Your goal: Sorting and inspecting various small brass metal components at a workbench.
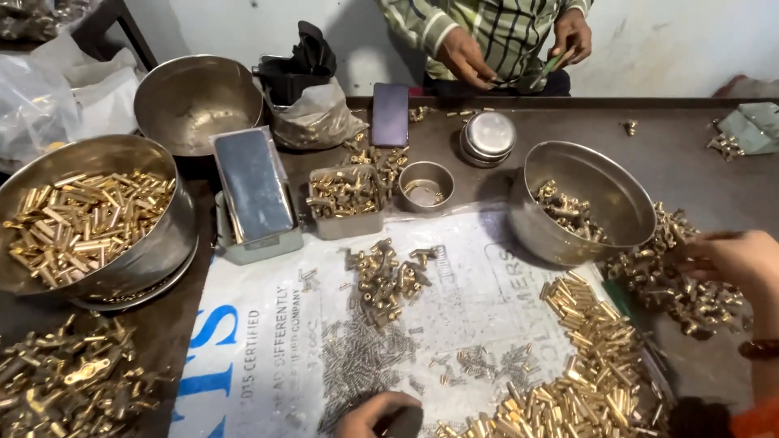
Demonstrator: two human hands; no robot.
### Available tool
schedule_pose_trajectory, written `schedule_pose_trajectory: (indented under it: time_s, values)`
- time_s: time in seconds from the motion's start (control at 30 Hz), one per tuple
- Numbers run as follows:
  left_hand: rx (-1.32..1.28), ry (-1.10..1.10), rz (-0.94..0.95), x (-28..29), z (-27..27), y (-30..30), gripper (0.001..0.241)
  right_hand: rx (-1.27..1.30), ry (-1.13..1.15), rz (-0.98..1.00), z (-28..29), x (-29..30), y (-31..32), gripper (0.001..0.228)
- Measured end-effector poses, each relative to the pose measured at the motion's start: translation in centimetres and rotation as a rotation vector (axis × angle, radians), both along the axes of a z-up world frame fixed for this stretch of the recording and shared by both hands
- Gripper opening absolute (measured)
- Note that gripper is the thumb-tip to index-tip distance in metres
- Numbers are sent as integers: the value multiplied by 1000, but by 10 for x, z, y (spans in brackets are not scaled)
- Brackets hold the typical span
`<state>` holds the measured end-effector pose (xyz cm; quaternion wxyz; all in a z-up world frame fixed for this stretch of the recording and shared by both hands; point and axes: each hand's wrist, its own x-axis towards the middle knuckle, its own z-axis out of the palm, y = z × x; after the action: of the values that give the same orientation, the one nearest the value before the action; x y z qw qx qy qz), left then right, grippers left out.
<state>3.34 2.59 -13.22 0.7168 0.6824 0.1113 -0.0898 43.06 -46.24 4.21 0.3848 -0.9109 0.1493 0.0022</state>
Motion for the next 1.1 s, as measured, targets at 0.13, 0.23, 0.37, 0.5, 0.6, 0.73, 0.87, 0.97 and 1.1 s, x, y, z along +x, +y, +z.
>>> schedule_pose_trajectory:
  time_s: [0.13, 0.23, 0.37, 0.5, 0.6, 0.73, 0.87, 0.97, 1.1]
  values:
    - [-248, -9, -144, 12, -25, 17, 32, 98, -45, -92, 5, 65, -4, 23]
    - [-247, -8, -179, 20, -38, 22, 33, 188, -389, -116, 10, 103, 1, 26]
    - [-243, -8, -270, 21, -52, 29, 35, 311, -587, -76, 20, 74, 39, 30]
    - [-233, -11, -369, 14, -56, 31, 38, 491, -489, 72, 1, 18, 57, 18]
    - [-137, 18, -151, 6, -13, 16, 37, 277, -381, 3, -1, -40, 67, 17]
    - [78, -30, 13, 2, 19, 2, 37, 263, -251, -23, -3, -82, 64, 22]
    - [156, -59, -5, -3, 51, -6, 33, 10, -137, 79, 29, -101, 72, 52]
    - [188, 35, 33, -7, 85, -12, 30, -269, -24, 97, 56, -111, 87, 77]
    - [184, 30, 17, -8, 69, -9, 32, -548, -100, 218, 64, -168, 116, 35]
